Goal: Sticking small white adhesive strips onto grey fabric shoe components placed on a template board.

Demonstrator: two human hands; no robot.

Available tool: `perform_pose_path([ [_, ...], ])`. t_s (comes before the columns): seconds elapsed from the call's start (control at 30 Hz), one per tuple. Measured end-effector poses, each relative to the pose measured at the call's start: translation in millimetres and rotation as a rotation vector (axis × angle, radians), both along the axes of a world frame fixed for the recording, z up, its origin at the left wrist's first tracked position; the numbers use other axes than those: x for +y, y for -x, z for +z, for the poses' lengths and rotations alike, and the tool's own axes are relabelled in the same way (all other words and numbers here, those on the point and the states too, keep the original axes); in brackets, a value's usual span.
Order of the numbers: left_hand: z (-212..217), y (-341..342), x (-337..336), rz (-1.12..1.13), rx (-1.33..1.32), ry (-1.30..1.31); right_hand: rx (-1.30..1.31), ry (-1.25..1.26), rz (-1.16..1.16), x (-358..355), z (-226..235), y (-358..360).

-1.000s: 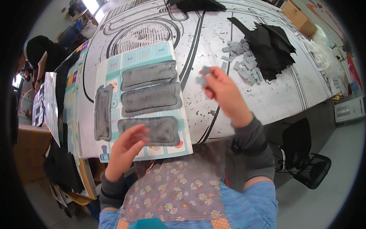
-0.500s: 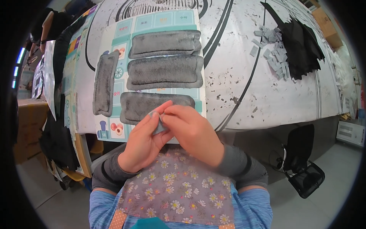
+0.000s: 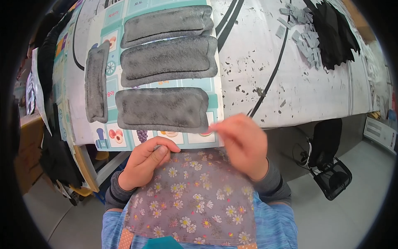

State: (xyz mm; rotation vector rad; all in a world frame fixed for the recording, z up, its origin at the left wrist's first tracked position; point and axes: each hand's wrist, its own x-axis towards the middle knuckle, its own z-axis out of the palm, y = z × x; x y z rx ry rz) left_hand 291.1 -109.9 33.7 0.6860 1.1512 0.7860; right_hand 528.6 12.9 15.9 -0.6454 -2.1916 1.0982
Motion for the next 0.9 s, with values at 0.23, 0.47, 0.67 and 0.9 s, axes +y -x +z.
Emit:
perform_pose_path([
  [0.23,-8,-18,21,-0.106,0.948,-0.56,0.156,0.745,-0.353,3,-15,9],
  [0.47,-13,-23,27,-0.083,1.124,-0.709,-0.035,0.75,-0.192,-1,-22,17],
  [0.67,-18,-29,32,-0.117,1.135,-0.749,0.006,0.724,-0.247,2,-27,24],
  [0.9,-22,-33,36,-0.18,1.209,-0.716,-0.054,0.613,-0.265,2,-29,26],
])
